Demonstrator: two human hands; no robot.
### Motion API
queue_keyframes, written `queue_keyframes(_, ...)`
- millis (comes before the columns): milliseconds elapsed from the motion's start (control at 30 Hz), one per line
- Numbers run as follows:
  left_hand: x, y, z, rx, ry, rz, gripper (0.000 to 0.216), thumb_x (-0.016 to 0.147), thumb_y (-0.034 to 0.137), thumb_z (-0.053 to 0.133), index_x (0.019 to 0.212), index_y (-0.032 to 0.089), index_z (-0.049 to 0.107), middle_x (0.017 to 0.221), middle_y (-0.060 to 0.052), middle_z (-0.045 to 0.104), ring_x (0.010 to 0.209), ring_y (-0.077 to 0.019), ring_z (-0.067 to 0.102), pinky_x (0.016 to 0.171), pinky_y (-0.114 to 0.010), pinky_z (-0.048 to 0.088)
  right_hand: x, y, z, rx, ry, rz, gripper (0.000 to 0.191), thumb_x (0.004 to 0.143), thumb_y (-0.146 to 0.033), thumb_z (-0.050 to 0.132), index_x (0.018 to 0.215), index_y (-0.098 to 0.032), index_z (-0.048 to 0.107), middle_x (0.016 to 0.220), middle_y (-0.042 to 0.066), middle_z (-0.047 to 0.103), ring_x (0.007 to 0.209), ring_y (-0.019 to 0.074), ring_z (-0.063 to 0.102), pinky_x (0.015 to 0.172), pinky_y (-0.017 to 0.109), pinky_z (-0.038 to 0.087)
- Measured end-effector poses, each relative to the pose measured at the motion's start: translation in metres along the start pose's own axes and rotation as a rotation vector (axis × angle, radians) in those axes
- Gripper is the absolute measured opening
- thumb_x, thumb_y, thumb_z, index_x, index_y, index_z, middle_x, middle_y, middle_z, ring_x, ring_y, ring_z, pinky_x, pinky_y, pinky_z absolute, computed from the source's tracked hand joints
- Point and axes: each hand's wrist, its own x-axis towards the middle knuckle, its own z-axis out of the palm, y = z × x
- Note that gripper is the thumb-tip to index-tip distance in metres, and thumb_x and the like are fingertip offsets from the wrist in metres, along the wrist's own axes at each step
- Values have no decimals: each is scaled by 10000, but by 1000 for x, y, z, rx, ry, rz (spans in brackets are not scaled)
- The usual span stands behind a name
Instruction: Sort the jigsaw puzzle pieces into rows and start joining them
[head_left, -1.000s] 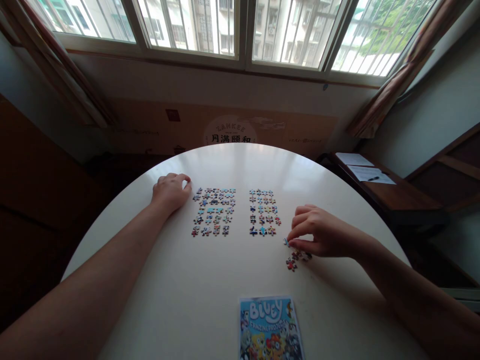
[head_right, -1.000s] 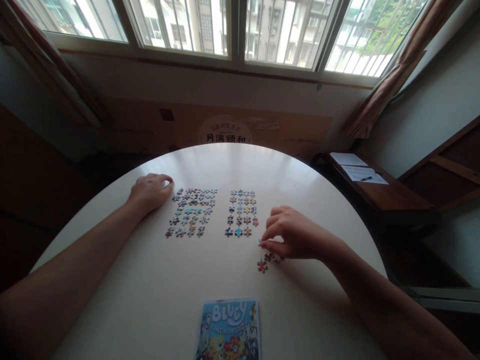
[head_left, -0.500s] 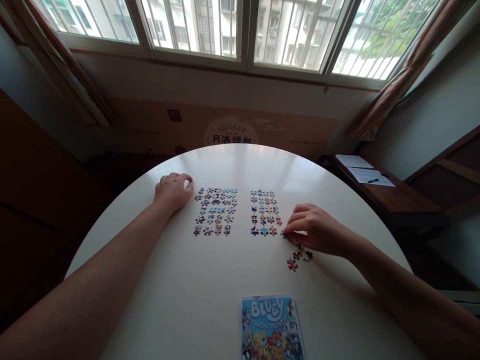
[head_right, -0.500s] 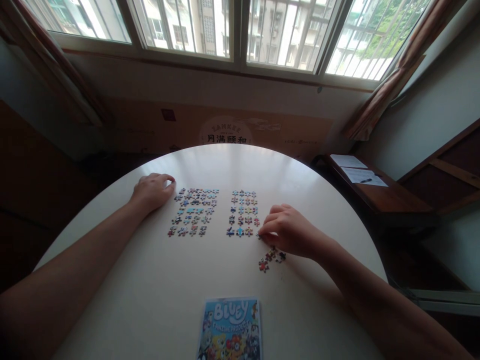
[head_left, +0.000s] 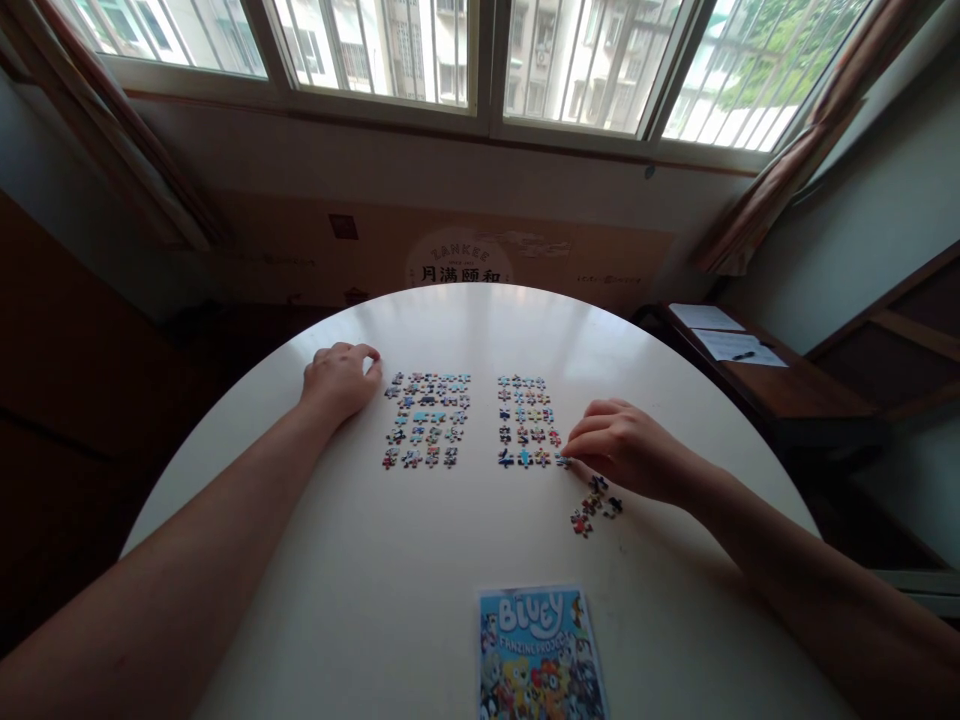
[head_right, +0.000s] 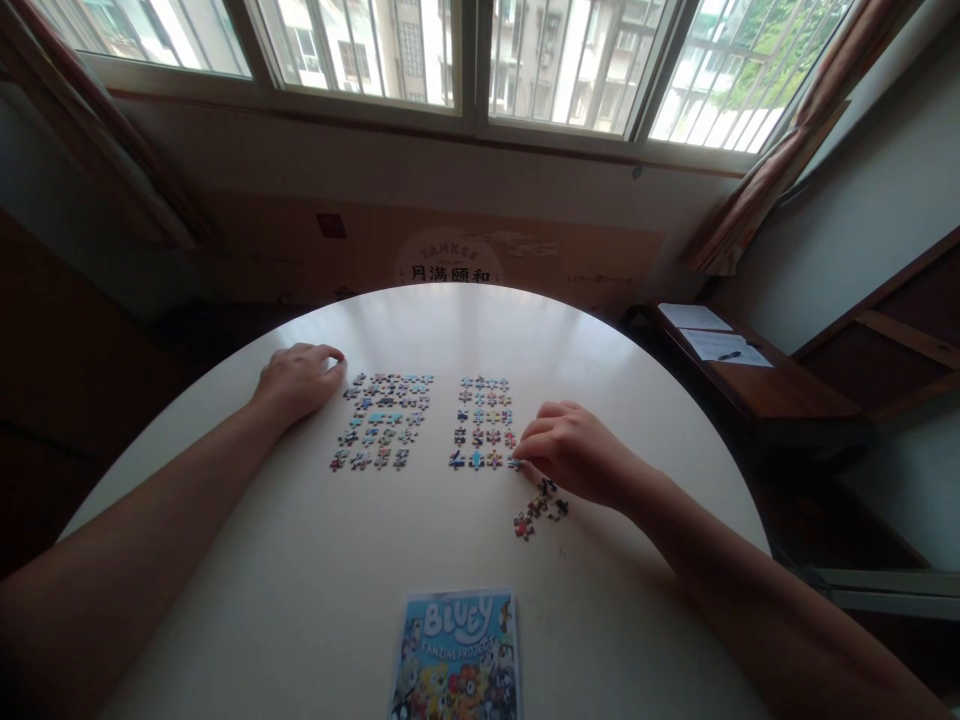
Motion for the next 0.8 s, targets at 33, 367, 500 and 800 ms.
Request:
queue_keyframes(33,0,0,0,0,1,0,451,927,422,453,1254,240,704,1381,-145,628,1259,-398,549,1036,-502,450,-2,1,-4,-8,20,13,215,1026,-224,604,983,-268,811,971,15,787,891,184,677,845,370,504)
queue_keyframes(367,1,-3,3,7,16,17,455,921,435,459,1250,240,705,1373,-140,636,1233,-389,562,1032,-490,450,-18,11,-30,262,-237,82,99,934,-232,716,911,-254,810,854,17,752,789,143,686,728,270,530)
queue_keyframes(500,1,-3,2,17,12,10,457,918,441,453,1247,250,705,1369,-132,641,1236,-384,564,1031,-483,455,-17,9,-27,250,-288,101,104,884,-200,764,886,-284,825,813,-4,762,796,153,692,726,273,522)
queue_keyframes(800,3,-4,4,6,14,13,461,923,441,450,1257,248,701,1382,-141,633,1244,-400,560,1034,-517,458,-23,39,-18,37,-165,223,163,903,-177,708,948,-282,824,913,3,789,866,183,710,788,318,540)
